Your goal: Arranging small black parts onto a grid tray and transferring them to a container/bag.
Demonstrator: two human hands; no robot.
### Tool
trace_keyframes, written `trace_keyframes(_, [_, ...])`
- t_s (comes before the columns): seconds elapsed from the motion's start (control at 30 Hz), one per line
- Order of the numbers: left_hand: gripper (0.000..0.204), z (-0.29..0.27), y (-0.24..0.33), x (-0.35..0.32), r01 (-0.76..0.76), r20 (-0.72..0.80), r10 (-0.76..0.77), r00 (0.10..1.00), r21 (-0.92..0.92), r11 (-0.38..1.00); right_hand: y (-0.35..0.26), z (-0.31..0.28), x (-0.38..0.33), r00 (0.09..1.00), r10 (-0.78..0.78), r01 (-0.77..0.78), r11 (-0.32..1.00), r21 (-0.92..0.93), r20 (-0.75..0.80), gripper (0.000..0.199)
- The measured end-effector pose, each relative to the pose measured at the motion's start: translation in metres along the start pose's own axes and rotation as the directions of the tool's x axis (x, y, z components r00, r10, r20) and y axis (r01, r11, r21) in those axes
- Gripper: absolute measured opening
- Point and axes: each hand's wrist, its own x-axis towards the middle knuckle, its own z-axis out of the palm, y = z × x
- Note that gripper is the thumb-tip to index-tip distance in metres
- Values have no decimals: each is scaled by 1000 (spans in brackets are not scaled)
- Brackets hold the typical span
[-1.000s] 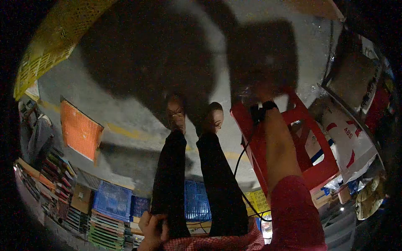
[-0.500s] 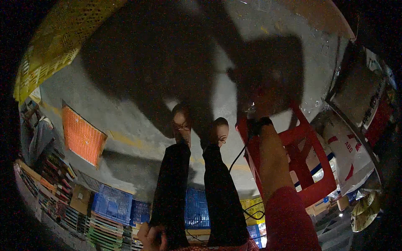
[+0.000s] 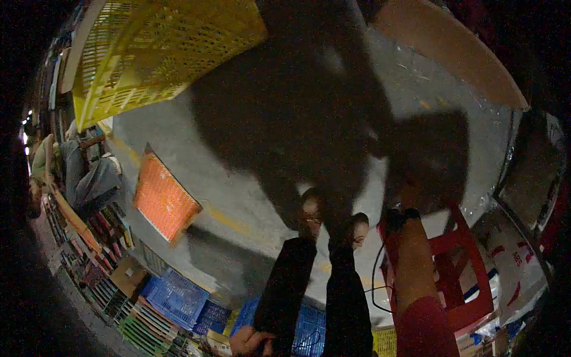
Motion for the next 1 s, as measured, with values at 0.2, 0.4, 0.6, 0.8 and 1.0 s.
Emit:
trace_keyframes(0.2, [18,-4,-3,10,-224,-170,197,965,-152,963,29,29,24,977,-205,211,973,89,-64,34])
trace_keyframes(0.4, [15,15,-17,0,-271,-187,249,950,-100,957,-14,16,-26,883,-413,373,905,204,222,41])
trace_keyframes(0.6, [11,32,-34,-5,-298,-264,251,931,-156,942,-136,-29,-199,785,-390,-313,421,851,482,25])
trace_keyframes(0.8, [21,-3,13,-21,-247,-330,22,944,-659,710,-221,-136,-350,622,-675,-244,314,917,397,21])
trace_keyframes(1.0, [35,-95,79,-43,-391,-383,87,920,-913,116,-237,-211,-410,593,-762,93,386,918,261,18])
